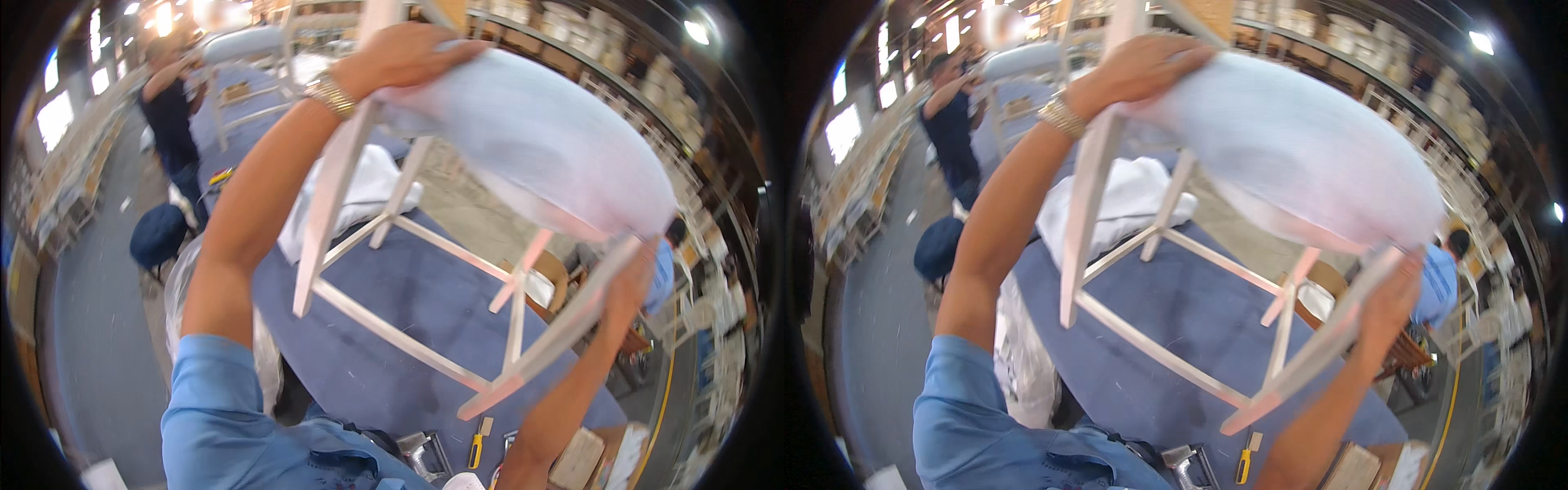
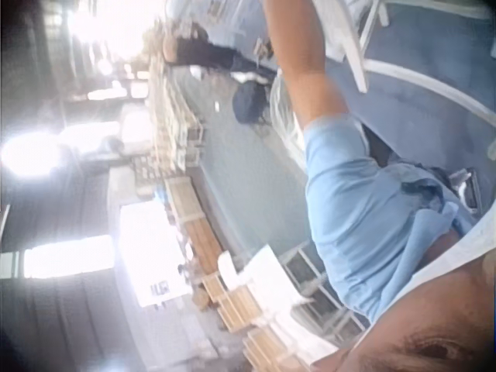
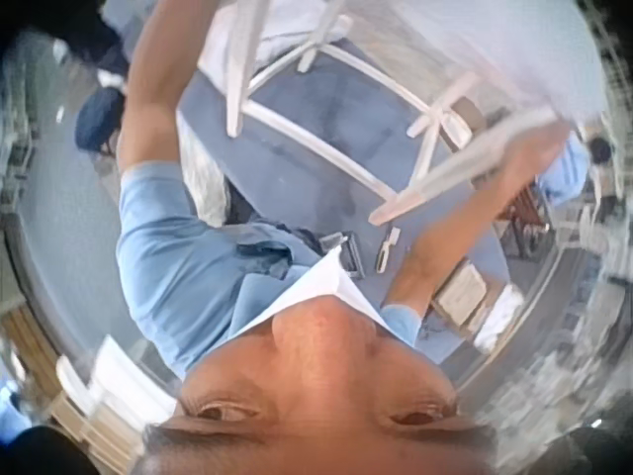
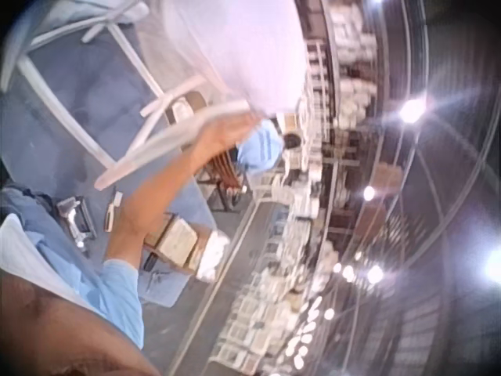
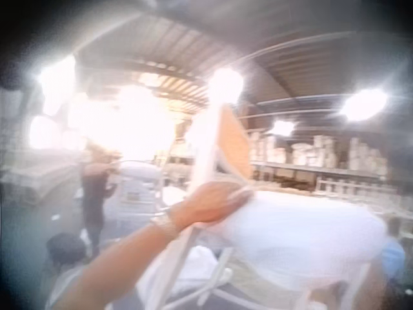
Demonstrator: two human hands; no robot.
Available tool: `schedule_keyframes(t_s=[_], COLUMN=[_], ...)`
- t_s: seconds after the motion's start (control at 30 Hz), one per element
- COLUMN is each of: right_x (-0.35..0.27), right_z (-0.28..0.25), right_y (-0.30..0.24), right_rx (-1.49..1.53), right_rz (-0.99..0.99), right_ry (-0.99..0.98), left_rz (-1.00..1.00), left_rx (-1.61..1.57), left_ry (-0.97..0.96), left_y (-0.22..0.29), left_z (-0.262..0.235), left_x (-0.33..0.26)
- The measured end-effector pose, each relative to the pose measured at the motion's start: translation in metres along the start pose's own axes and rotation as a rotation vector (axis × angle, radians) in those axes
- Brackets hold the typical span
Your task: The person staples white fabric onto a wooden chair frame using a pneumatic staple gun, trims excess fabric with a utility knife, and smooths the surface. The person repeatedly repositions the chair and uses tools to secure the fabric around the seat edges.
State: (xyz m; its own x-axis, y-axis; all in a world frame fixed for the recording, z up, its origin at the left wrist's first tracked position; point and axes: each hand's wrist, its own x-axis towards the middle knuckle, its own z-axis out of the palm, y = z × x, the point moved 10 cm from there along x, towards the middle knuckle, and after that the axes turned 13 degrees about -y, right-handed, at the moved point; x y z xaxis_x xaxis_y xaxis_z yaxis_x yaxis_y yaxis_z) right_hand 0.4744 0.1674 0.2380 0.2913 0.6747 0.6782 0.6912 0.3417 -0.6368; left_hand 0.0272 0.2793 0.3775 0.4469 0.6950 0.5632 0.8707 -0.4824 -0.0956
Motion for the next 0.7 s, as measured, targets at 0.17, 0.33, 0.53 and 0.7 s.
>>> schedule_keyframes(t_s=[0.17, 0.33, 0.53, 0.7], right_x=[0.001, 0.017, 0.045, 0.03], right_z=[0.021, 0.017, 0.035, 0.018], right_y=[-0.007, 0.003, 0.033, 0.009], right_rx=[0.286, 0.252, 0.216, 0.236], right_rz=[0.157, 0.161, 0.07, 0.041], right_ry=[-0.092, -0.102, -0.141, -0.071], left_rz=[0.067, 0.229, 0.54, 0.215], left_rx=[-0.184, -0.138, -0.263, -0.171], left_ry=[0.119, 0.071, 0.569, 0.554], left_y=[0.098, 0.224, 0.263, 0.13], left_z=[-0.012, -0.003, 0.02, -0.013], left_x=[0.022, 0.06, 0.013, -0.068])
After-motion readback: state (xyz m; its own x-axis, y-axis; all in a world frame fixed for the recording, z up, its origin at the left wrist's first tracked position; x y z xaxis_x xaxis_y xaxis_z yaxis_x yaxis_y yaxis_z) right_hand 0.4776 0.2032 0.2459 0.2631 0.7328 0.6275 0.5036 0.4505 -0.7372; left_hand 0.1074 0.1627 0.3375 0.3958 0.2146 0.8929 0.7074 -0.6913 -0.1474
